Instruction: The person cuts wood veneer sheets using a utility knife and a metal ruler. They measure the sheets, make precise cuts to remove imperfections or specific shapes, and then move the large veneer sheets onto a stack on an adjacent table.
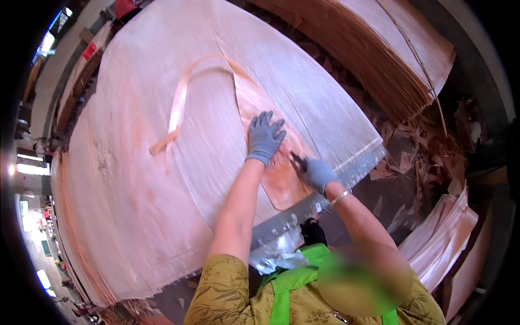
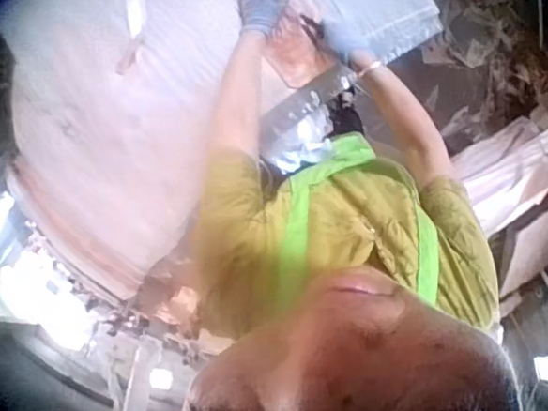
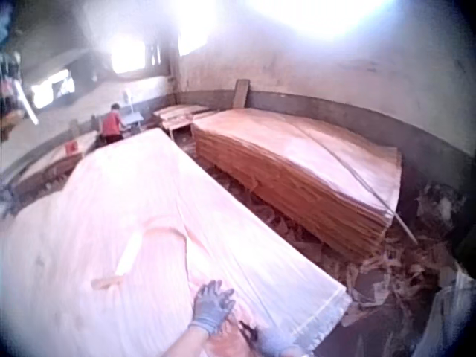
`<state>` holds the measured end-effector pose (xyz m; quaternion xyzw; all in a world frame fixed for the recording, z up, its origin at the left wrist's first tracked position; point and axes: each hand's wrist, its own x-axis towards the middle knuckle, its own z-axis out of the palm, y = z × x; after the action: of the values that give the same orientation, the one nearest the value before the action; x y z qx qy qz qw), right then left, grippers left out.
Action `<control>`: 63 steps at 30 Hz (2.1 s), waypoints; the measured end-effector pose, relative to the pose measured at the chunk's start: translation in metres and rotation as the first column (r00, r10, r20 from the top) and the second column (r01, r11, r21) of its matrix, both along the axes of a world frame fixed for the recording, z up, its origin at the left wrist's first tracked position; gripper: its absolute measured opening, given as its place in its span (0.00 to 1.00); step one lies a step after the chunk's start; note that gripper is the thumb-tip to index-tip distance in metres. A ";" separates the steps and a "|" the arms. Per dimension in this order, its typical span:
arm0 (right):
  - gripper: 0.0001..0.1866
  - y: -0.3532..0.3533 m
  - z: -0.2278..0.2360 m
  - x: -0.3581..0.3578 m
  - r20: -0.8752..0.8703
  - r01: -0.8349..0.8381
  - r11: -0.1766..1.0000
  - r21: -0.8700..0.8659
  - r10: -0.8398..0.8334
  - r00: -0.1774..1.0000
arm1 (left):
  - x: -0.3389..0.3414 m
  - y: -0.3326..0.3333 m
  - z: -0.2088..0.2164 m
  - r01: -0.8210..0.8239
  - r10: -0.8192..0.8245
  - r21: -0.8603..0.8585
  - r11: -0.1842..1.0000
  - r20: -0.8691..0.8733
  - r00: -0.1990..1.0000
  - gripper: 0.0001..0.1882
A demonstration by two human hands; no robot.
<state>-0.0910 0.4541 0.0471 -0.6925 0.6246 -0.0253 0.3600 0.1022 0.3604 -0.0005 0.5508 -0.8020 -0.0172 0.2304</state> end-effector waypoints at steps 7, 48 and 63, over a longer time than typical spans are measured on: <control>0.12 -0.003 -0.004 0.009 -0.014 -0.011 1.000 0.016 0.011 1.000 | 0.046 -0.070 0.010 -0.666 0.670 0.074 0.742 -0.071 0.739 0.44; 0.14 0.018 0.004 -0.107 0.556 0.139 0.987 0.079 -0.159 0.816 | 0.165 0.501 0.036 -0.996 0.975 -0.064 -0.069 -0.214 -0.054 0.30; 0.12 0.017 -0.002 -0.607 0.363 0.719 0.670 -0.181 -0.634 0.683 | -0.105 0.248 0.056 -0.975 0.977 -0.221 -0.011 -0.211 0.037 0.34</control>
<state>-0.6982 0.4710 0.0453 -0.4450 0.7710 -0.3496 0.2922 -0.0033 0.6083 0.0556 0.9083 -0.1849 0.2734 0.2571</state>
